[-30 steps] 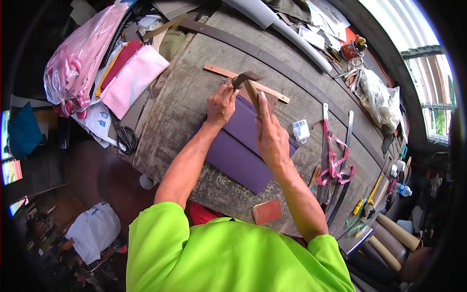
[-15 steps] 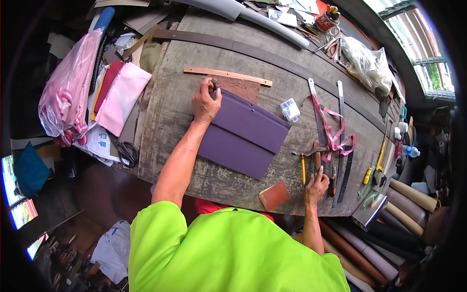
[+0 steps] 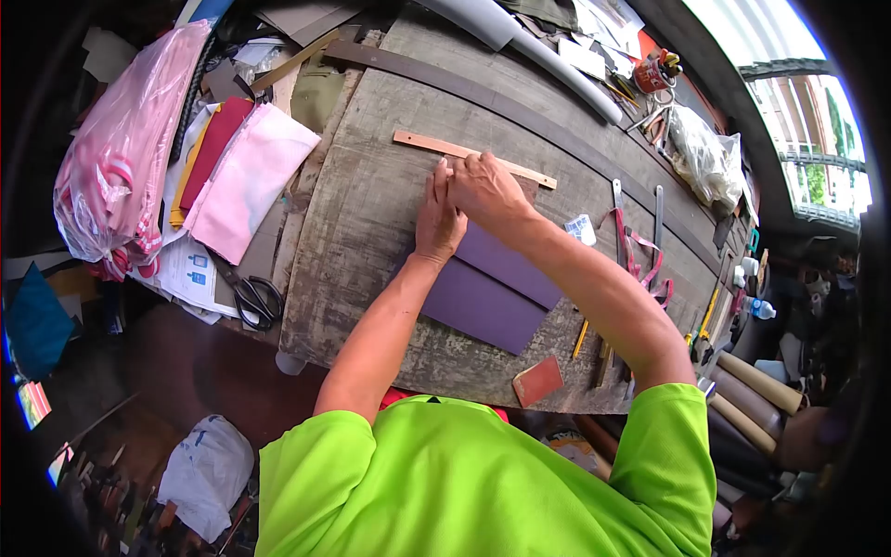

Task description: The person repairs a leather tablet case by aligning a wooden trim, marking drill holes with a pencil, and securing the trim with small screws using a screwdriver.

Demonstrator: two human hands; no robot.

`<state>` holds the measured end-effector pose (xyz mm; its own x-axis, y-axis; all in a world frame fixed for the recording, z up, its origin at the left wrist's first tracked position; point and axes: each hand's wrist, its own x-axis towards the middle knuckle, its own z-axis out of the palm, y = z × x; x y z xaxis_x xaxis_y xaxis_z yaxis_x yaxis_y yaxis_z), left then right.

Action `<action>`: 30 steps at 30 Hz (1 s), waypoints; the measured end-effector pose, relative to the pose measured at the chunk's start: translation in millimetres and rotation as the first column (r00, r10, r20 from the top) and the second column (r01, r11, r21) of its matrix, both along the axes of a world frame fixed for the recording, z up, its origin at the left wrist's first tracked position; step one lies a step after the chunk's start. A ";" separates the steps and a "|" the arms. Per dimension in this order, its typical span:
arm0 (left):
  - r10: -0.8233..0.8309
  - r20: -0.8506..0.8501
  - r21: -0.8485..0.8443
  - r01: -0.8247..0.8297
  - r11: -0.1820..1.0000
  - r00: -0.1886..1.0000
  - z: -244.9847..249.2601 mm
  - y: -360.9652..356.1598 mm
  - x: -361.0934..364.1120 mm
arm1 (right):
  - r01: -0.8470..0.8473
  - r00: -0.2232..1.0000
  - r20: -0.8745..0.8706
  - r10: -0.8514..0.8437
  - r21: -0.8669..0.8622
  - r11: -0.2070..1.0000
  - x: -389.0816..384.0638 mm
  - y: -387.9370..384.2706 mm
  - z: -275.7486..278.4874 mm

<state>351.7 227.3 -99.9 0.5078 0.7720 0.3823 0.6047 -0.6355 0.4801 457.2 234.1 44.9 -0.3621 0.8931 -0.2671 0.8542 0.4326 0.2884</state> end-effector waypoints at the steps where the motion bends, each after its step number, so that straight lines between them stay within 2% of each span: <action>1: -0.010 -0.013 -0.013 0.010 1.000 1.000 -4.1 -0.6 1.0 | -0.030 0.997 0.067 0.033 -0.037 0.999 2.8 2.9 -6.9; 2: -0.011 -0.009 -0.091 0.010 0.996 1.000 -8.6 -1.9 2.1 | -0.067 0.998 0.015 0.067 0.005 0.998 7.9 3.4 -12.2; 5: 0.030 0.107 -0.258 -0.001 0.966 0.994 19.8 -2.6 -2.3 | -0.075 0.989 0.119 0.093 -0.150 0.986 1.1 9.8 -0.9; 6: 0.033 0.046 -0.124 -0.027 0.992 0.998 18.3 -1.5 -1.8 | -0.102 0.984 0.128 0.124 -0.164 0.981 -0.6 13.6 -0.6; 9: 0.027 0.059 -0.140 -0.018 0.990 0.998 17.1 -3.3 -1.7 | 0.013 0.998 0.062 0.012 -0.393 0.919 -2.1 26.9 6.1; 10: 0.047 0.119 -0.259 -0.014 0.966 0.992 18.9 -3.3 -1.2 | 0.110 0.986 -0.076 -0.148 -0.370 0.922 1.6 28.0 3.7; 12: 0.103 0.224 -0.484 0.019 0.875 0.969 23.3 -6.1 -1.4 | 0.446 0.868 -0.027 -0.495 -0.395 0.803 -3.8 33.1 8.4; 13: 0.093 0.257 -0.447 0.033 0.894 0.962 25.1 -7.5 -2.1 | 0.590 0.766 0.001 -0.643 -0.398 0.702 -5.8 35.5 11.9; 15: 0.077 0.324 -0.361 0.048 0.931 0.943 26.7 -4.0 -2.7 | 0.759 0.552 -0.033 -0.833 -0.392 0.519 9.4 43.7 18.2; 16: 0.078 0.320 -0.338 0.037 0.941 0.944 27.3 -3.5 -2.4 | 0.823 0.429 -0.048 -0.902 -0.392 0.412 24.9 45.2 20.4; 17: 0.076 0.317 -0.312 0.028 0.950 0.945 27.6 -2.9 -1.3 | 0.805 0.369 -0.137 -0.919 -0.448 0.390 59.2 40.0 15.8; 18: 0.070 0.312 -0.284 0.023 0.959 0.947 28.6 -2.9 -0.8 | 0.843 0.287 -0.292 -0.912 -0.377 0.385 81.8 29.9 20.6; 19: 0.069 0.335 -0.320 0.045 0.946 0.940 29.5 -4.2 -2.2 | 0.877 0.362 -0.332 -0.871 -0.197 0.439 105.8 14.0 9.2; 20: 0.066 0.356 -0.350 0.068 0.934 0.932 29.8 -3.3 -3.3 | 0.892 0.368 -0.343 -0.864 -0.133 0.432 128.2 -3.9 -3.4; 21: 0.065 0.376 -0.379 0.089 0.921 0.924 30.2 -1.9 -4.0 | 0.882 0.368 -0.475 -0.799 -0.094 0.462 161.9 -31.0 -34.1; 23: 0.075 0.436 -0.435 0.138 0.890 0.897 36.7 1.1 -5.3 | 0.882 0.409 -0.473 -0.780 -0.014 0.471 211.6 -72.8 -88.3; 25: 0.042 0.443 -0.422 0.167 0.891 0.896 38.8 3.3 -7.8 | 0.911 0.376 -0.441 -0.815 0.015 0.412 221.4 -90.2 -106.3; 26: 0.006 0.406 -0.362 0.155 0.919 0.914 34.1 3.3 -7.9 | 0.922 0.360 -0.434 -0.826 0.031 0.385 224.0 -93.0 -115.2; 29: -0.050 0.222 -0.138 0.082 0.987 0.974 43.8 4.4 -11.1 | 0.845 0.530 -0.451 -0.718 0.351 0.403 199.1 -99.4 -96.1; 30: 0.009 0.070 -0.108 -0.001 0.994 0.997 50.3 3.9 -13.7 | 0.852 0.517 -0.498 -0.696 0.372 0.368 190.2 -108.2 -85.7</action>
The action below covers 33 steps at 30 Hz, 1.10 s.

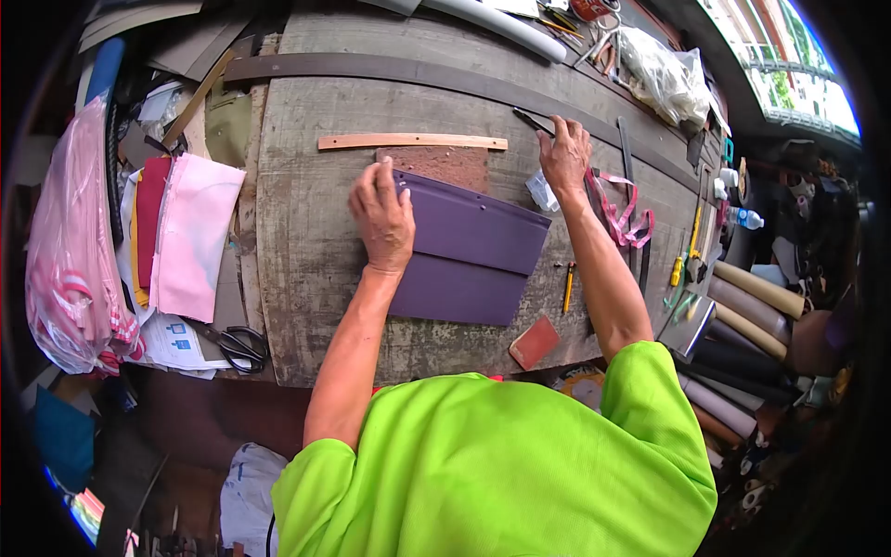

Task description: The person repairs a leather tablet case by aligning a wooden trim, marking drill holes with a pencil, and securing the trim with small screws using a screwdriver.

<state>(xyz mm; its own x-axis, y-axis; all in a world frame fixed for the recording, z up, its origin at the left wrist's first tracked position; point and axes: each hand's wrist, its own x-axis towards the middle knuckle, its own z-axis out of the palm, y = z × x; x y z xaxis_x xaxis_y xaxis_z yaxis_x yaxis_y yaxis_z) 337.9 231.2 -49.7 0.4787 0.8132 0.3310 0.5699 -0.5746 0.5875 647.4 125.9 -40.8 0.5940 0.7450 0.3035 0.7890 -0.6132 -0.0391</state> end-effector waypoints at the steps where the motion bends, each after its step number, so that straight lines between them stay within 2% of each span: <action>1: 0.046 -0.055 -0.029 -0.047 0.998 0.997 1.3 0.0 -1.8 | -0.009 0.994 -0.107 0.018 0.081 0.997 -7.5 -19.9 8.8; 2: 0.092 -0.108 -0.053 -0.098 0.994 0.990 1.5 1.6 -3.2 | 0.076 0.971 -0.232 -0.053 0.092 0.993 -26.8 -42.2 25.8; 3: 0.138 -0.166 -0.077 -0.153 0.985 0.976 1.4 1.2 -5.6 | 0.186 0.897 -0.429 -0.107 0.147 0.971 -44.8 -71.8 32.8; 4: 0.130 -0.212 -0.163 -0.167 0.972 0.968 1.0 2.1 -6.2 | 0.234 0.870 -0.460 -0.177 0.070 0.970 -61.2 -104.4 31.6; 5: 0.123 -0.261 -0.245 -0.189 0.951 0.958 0.5 3.3 -7.0 | 0.368 0.758 -0.571 -0.315 -0.024 0.930 -80.7 -128.7 32.3; 6: 0.111 -0.224 -0.232 -0.164 0.959 0.968 -3.3 3.8 -8.6 | 0.492 0.613 -0.690 -0.386 -0.049 0.869 -96.0 -149.5 23.5; 7: 0.104 -0.221 -0.234 -0.156 0.960 0.970 -1.4 4.8 -8.0 | 0.527 0.524 -0.728 -0.441 -0.129 0.840 -109.8 -154.2 31.2; 9: 0.088 -0.213 -0.237 -0.139 0.961 0.973 5.3 4.7 -6.4 | 0.618 0.345 -0.884 -0.317 -0.040 0.785 -121.4 -170.9 -0.9; 13: 0.091 -0.232 -0.242 -0.148 0.959 0.968 11.8 3.9 -4.5 | 0.677 0.350 -0.897 -0.271 0.042 0.735 -125.0 -162.2 -9.1; 15: 0.060 -0.257 -0.166 -0.106 0.980 0.965 7.4 2.8 -7.0 | 0.699 0.327 -0.915 -0.235 0.067 0.712 -124.7 -161.3 -12.0; 16: 0.046 -0.272 -0.131 -0.084 0.988 0.961 5.7 1.7 -9.3 | 0.716 0.277 -0.938 -0.209 0.056 0.696 -124.5 -160.6 -9.7; 18: 0.019 -0.265 -0.177 -0.068 0.982 0.964 4.9 2.4 -11.2 | 0.744 0.180 -0.972 -0.151 0.034 0.667 -121.4 -157.2 -0.4; 22: 0.008 -0.204 -0.201 -0.050 0.978 0.979 10.3 3.0 -21.9 | 0.722 0.170 -0.982 -0.087 0.064 0.689 -129.2 -159.4 8.6; 25: 0.035 -0.252 -0.265 -0.103 0.959 0.967 23.8 -7.8 -64.9 | 0.676 0.167 -0.980 -0.111 0.031 0.737 -163.1 -165.7 23.3; 26: 0.046 -0.252 -0.258 -0.113 0.960 0.967 21.0 -13.8 -87.9 | 0.640 0.213 -0.967 -0.137 0.032 0.768 -179.2 -171.5 21.7; 27: 0.069 -0.256 -0.307 -0.149 0.940 0.964 22.7 -20.4 -110.0 | 0.616 0.211 -0.970 -0.118 0.038 0.787 -195.9 -174.6 25.2; 29: 0.116 -0.265 -0.407 -0.220 0.887 0.957 26.5 -36.4 -149.8 | 0.591 0.184 -0.966 -0.182 -0.039 0.806 -226.1 -178.3 27.8; 33: 0.223 -0.283 -0.403 -0.327 0.855 0.933 15.1 -71.4 -198.9 | 0.554 0.275 -0.948 -0.160 0.020 0.832 -263.4 -184.3 6.4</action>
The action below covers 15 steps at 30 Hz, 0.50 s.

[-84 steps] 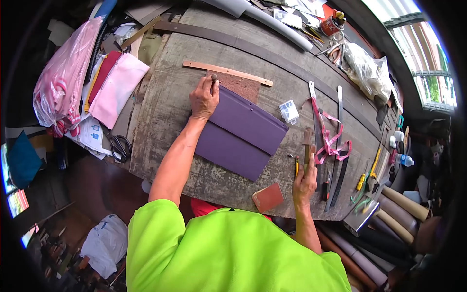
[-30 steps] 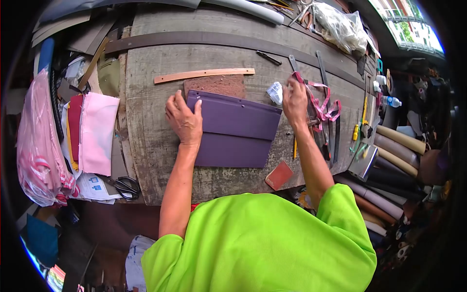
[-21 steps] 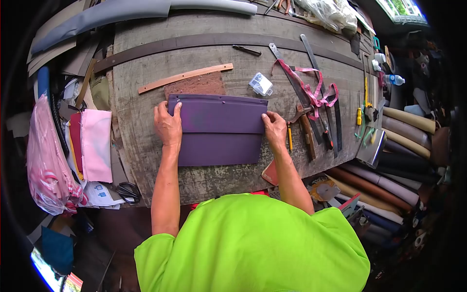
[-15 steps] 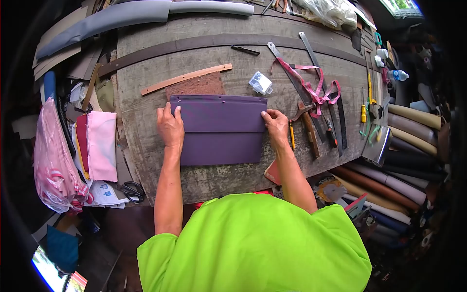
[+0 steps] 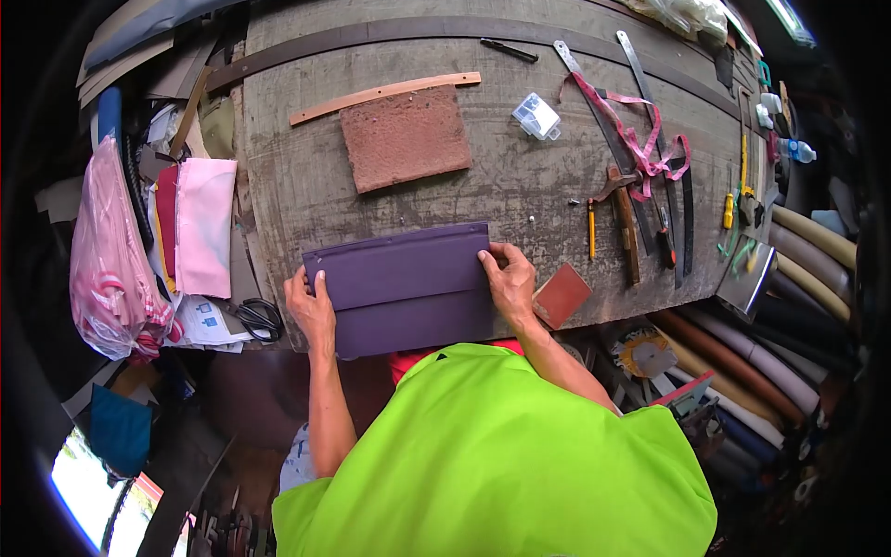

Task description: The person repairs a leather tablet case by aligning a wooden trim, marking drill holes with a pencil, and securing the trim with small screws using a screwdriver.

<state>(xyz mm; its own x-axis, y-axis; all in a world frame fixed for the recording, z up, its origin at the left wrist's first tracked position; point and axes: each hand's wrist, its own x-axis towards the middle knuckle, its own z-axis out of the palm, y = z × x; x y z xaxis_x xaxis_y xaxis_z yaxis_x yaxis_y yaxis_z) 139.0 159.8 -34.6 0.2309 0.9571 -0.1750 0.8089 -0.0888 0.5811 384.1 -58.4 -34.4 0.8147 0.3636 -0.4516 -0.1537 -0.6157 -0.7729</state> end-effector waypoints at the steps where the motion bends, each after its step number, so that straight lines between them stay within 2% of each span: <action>1: 0.017 0.003 0.011 -0.017 1.000 1.000 -3.1 -5.5 -5.1 | -0.030 0.999 0.044 0.030 -0.010 1.000 -2.3 1.0 -0.1; 3: 0.033 -0.011 0.028 -0.033 0.999 0.999 -8.2 -11.7 -10.2 | -0.086 0.986 0.140 0.090 -0.035 0.996 -1.6 3.0 2.5; 7: 0.061 -0.060 0.001 -0.061 0.998 0.996 -8.0 -9.9 -4.3 | -0.225 0.895 0.312 0.319 -0.301 0.927 3.6 5.8 2.3; 8: 0.079 -0.064 -0.015 -0.080 0.997 0.995 -6.2 -9.8 -2.2 | -0.228 0.907 0.279 0.317 -0.308 0.924 5.3 7.1 2.8; 10: 0.009 -0.200 0.049 0.001 0.999 0.980 -7.4 -9.8 -3.7 | -0.235 0.927 0.212 0.310 -0.316 0.919 8.1 12.1 6.7; 11: -0.021 -0.270 0.080 0.044 0.996 0.963 -7.6 -8.4 -4.9 | -0.244 0.918 0.227 0.326 -0.325 0.914 8.4 13.8 7.7; 13: 0.024 -0.248 0.034 -0.016 0.999 0.969 -6.6 -7.2 -0.8 | -0.262 0.899 0.253 0.357 -0.343 0.902 8.1 16.7 11.8; 15: 0.061 -0.257 0.024 -0.056 0.998 0.965 -2.3 -9.3 8.2 | -0.310 0.789 0.416 0.453 -0.367 0.877 7.9 26.3 23.8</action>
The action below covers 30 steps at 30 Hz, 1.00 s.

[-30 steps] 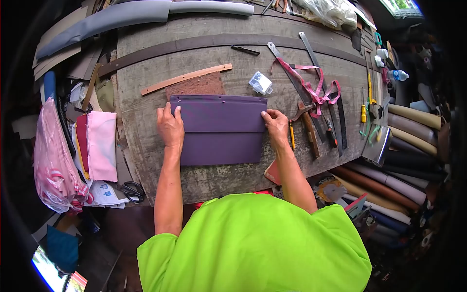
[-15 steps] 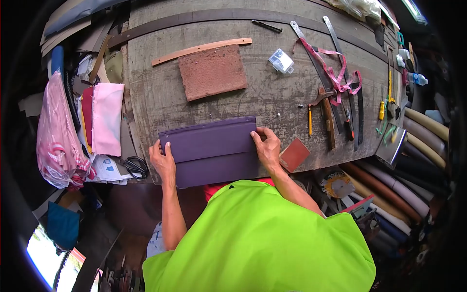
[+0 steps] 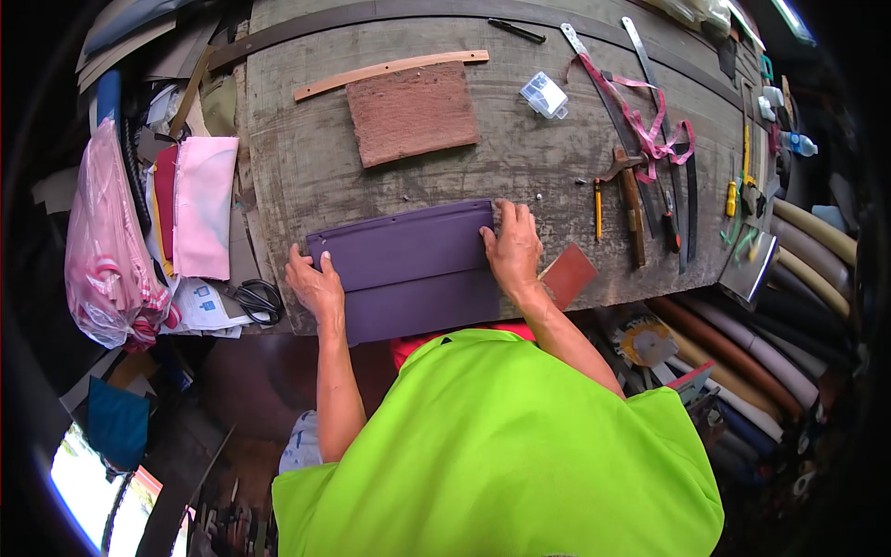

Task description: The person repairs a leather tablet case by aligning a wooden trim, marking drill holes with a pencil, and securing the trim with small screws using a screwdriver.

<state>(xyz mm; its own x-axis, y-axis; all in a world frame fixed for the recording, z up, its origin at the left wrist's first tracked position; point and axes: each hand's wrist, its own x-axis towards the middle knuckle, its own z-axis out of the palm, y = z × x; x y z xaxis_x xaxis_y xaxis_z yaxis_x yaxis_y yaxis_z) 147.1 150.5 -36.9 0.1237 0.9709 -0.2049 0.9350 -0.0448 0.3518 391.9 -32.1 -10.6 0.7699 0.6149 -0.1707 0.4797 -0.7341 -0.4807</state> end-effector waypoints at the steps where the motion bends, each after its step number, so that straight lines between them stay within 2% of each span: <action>1: -0.015 0.028 0.031 0.014 0.999 0.999 1.0 -1.0 1.8 | -0.062 0.994 0.091 0.060 0.013 0.998 -0.5 5.6 4.1; 3: -0.048 0.084 0.091 0.040 0.995 0.995 1.7 -2.2 3.6 | -0.227 0.971 0.108 0.213 0.135 0.965 -7.0 23.3 1.0; 5: -0.079 0.097 0.074 0.072 0.995 0.992 4.2 -1.2 5.4 | -0.367 0.929 0.151 0.337 0.272 0.890 -16.8 50.8 -5.7; 7: -0.117 0.111 0.060 0.111 0.992 0.987 -3.4 0.2 -0.4 | -0.441 0.898 0.131 0.421 0.261 0.859 -29.3 76.0 -25.9; 9: -0.162 0.044 0.110 0.156 0.982 0.986 2.3 0.1 3.4 | -0.427 0.903 0.109 0.417 0.342 0.837 -31.2 91.1 -30.6; 11: -0.239 -0.019 0.146 0.240 0.960 0.971 5.9 -0.4 6.2 | -0.367 0.928 0.096 0.361 0.411 0.835 -26.3 85.3 -12.8; 14: -0.317 -0.081 0.227 0.328 0.917 0.945 9.2 -3.2 14.4 | -0.237 0.970 0.041 0.239 0.360 0.902 2.7 33.9 -1.5; 17: -0.436 -0.090 0.301 0.442 0.845 0.895 14.8 -11.4 34.6 | 0.034 0.999 0.026 -0.044 0.290 0.956 61.1 -33.9 -4.6; 19: -0.526 0.037 0.302 0.493 0.816 0.849 11.9 -22.3 56.2 | 0.089 0.984 0.127 -0.122 0.240 0.967 101.5 -71.1 -13.2; 20: -0.582 0.092 0.298 0.536 0.790 0.808 11.7 -29.2 68.1 | 0.071 0.977 0.182 -0.108 0.196 0.978 117.1 -83.4 -19.1; 21: -0.632 0.142 0.295 0.576 0.762 0.762 11.9 -37.0 79.9 | -0.021 0.960 0.279 -0.027 0.169 0.985 130.9 -89.4 -22.9; 25: -0.763 0.214 0.296 0.704 0.646 0.610 16.1 -64.7 131.4 | -0.303 0.920 0.275 0.280 0.046 0.952 159.4 -84.6 -23.9; 27: -0.775 0.186 0.270 0.727 0.631 0.604 10.2 -68.9 145.8 | -0.370 0.889 0.292 0.353 0.005 0.929 167.5 -87.3 -27.6; 30: -0.786 0.162 0.243 0.748 0.618 0.597 7.1 -72.9 155.9 | -0.383 0.890 0.273 0.365 0.013 0.924 173.6 -89.7 -33.7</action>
<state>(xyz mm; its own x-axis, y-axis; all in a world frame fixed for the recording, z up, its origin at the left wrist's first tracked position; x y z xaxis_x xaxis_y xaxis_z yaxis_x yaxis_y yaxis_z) 303.0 77.7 -29.8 0.8593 0.5079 0.0599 0.4224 -0.7709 0.4768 565.6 -121.8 -44.4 0.4917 0.8690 0.0544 0.8271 -0.4467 -0.3410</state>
